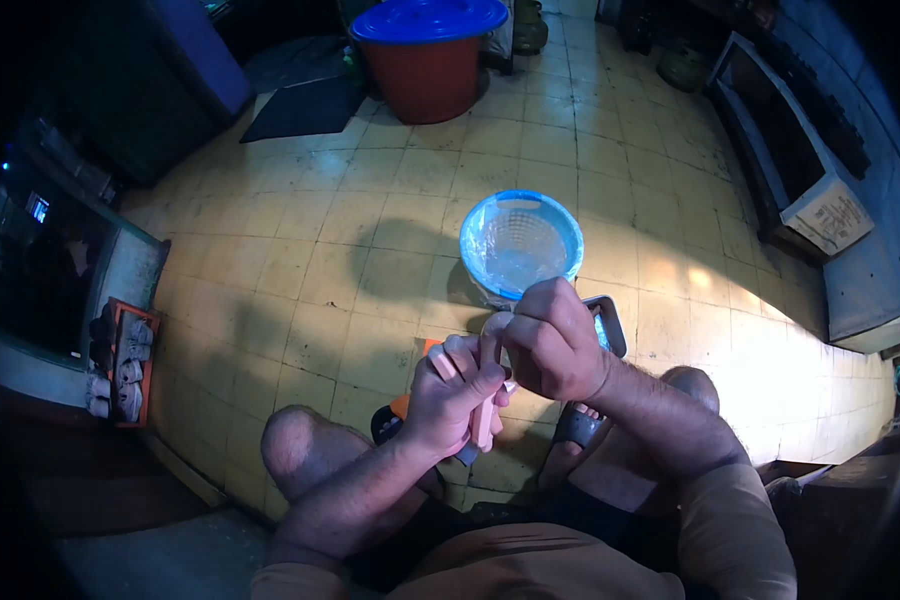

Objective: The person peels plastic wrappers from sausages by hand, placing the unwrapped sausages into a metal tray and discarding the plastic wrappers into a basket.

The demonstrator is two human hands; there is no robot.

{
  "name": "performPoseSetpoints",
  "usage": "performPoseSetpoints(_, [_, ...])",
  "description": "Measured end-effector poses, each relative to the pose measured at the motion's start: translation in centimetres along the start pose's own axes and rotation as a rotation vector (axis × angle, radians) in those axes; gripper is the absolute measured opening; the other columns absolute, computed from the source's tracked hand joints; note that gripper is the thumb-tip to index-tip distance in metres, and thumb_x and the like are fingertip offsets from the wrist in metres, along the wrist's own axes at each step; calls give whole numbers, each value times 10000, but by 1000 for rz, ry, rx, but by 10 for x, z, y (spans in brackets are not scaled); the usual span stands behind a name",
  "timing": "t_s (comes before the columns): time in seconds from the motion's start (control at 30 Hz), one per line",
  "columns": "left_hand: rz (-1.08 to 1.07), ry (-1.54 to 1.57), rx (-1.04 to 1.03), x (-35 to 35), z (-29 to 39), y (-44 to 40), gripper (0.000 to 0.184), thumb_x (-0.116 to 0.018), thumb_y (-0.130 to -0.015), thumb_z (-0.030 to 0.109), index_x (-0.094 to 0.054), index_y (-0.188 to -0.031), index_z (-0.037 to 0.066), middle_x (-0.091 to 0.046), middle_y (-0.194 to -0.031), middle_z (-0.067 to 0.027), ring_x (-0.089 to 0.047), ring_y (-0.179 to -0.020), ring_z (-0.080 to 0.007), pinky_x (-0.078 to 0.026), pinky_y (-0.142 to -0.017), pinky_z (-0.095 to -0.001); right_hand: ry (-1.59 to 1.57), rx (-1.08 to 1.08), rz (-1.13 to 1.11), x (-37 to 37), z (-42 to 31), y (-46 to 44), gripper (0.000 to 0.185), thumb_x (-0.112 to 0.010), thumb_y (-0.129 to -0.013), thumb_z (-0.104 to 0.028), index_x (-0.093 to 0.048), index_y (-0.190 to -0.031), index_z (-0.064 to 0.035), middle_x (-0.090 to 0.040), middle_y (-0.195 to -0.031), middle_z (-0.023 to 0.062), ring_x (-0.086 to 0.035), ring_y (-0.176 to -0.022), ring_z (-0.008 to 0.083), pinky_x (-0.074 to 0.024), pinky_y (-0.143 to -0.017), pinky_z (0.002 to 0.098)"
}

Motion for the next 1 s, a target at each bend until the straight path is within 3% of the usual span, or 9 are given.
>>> performPoseSetpoints(0.13, [79, 246, 26, -6, -3, 0, 233, -694, -904, 174, -574, -969, -15, -588, -701, -72, -550, -502, -121, -435, -453, -221, -18, 50, 19, -4, 3, 1, 380, -721, -595, -95, -608, -949, -15, -507, -865, 97, -559, -811, 282, -470, -650, 354])
performPoseSetpoints(0.37, [125, -165, -180, 16, 0, -1, 82, -617, -927, 62, -585, -930, -14, -609, -759, -78, -607, -619, -131, -472, -498, -242, -249, -238, -46, -15, 4, 9, 424, -753, -577, -66, -581, -963, -38, -482, -926, 96, -529, -994, 334, -452, -826, 433])
performPoseSetpoints(0.5, [-2, 85, 25, 13, -17, 0, 144, -642, -925, 114, -575, -1008, 17, -625, -843, -79, -618, -653, -124, -517, -559, -247, -267, -134, -149, -12, 0, 2, 367, -761, -638, -57, -582, -957, -46, -475, -944, 102, -539, -994, 323, -461, -862, 442])
performPoseSetpoints(0.6, [-24, 171, 158, 5, -17, 3, 341, -684, -910, 250, -547, -1110, 9, -633, -882, -101, -631, -686, -128, -535, -588, -253, -615, -333, -178, -7, 23, 11, 197, -683, -854, -28, -625, -1042, -36, -550, -1003, 95, -592, -1018, 245, -500, -895, 358])
performPoseSetpoints(0.63, [-23, 172, 157, 7, -14, 3, 341, -684, -910, 250, -547, -1110, 9, -633, -882, -101, -631, -686, -128, -535, -588, -253, -616, -333, -180, -1, 23, 11, 197, -683, -854, -28, -625, -1042, -36, -550, -1003, 95, -592, -1018, 245, -500, -895, 358])
performPoseSetpoints(0.7, [-119, 80, 178, 5, -9, 3, 429, -661, -924, 290, -526, -1184, -24, -639, -899, -116, -638, -698, -126, -553, -550, -261, -1178, -811, -9, -3, 43, 25, 266, -677, -864, -31, -646, -1127, -33, -581, -1081, 100, -601, -1039, 208, -499, -906, 321])
performPoseSetpoints(0.77, [-148, 65, 206, -1, -8, 3, 499, -650, -928, 321, -507, -1225, -54, -644, -909, -132, -642, -691, -125, -568, -502, -267, -1180, -816, -34, 4, 50, 19, 317, -672, -873, -39, -638, -1188, -21, -598, -1103, 105, -609, -1010, 181, -508, -867, 308])
performPoseSetpoints(0.83, [-166, 28, 242, -3, -10, 3, 467, -633, -937, 323, -516, -1188, -53, -650, -921, -151, -645, -682, -125, -579, -472, -275, -915, -556, -330, 5, 42, 11, 275, -660, -908, -110, -652, -1163, -7, -630, -1068, 130, -623, -1007, 197, -519, -830, 328])
performPoseSetpoints(1.0, [-161, -81, 287, -2, -6, 2, 398, -609, -954, 312, -531, -1155, -23, -672, -927, -145, -644, -673, -119, -555, -518, -250, -829, -512, -322, 3, 39, 9, 177, -713, -848, -59, -698, -1020, -19, -658, -987, 103, -654, -893, 199, -527, -754, 319])
Point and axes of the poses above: each hand's wrist, its own y-axis away from the middle knuckle, its own x-axis out of the back of the hand, z = x × y, the point moved 7 cm from there along -y, towards the middle knuckle
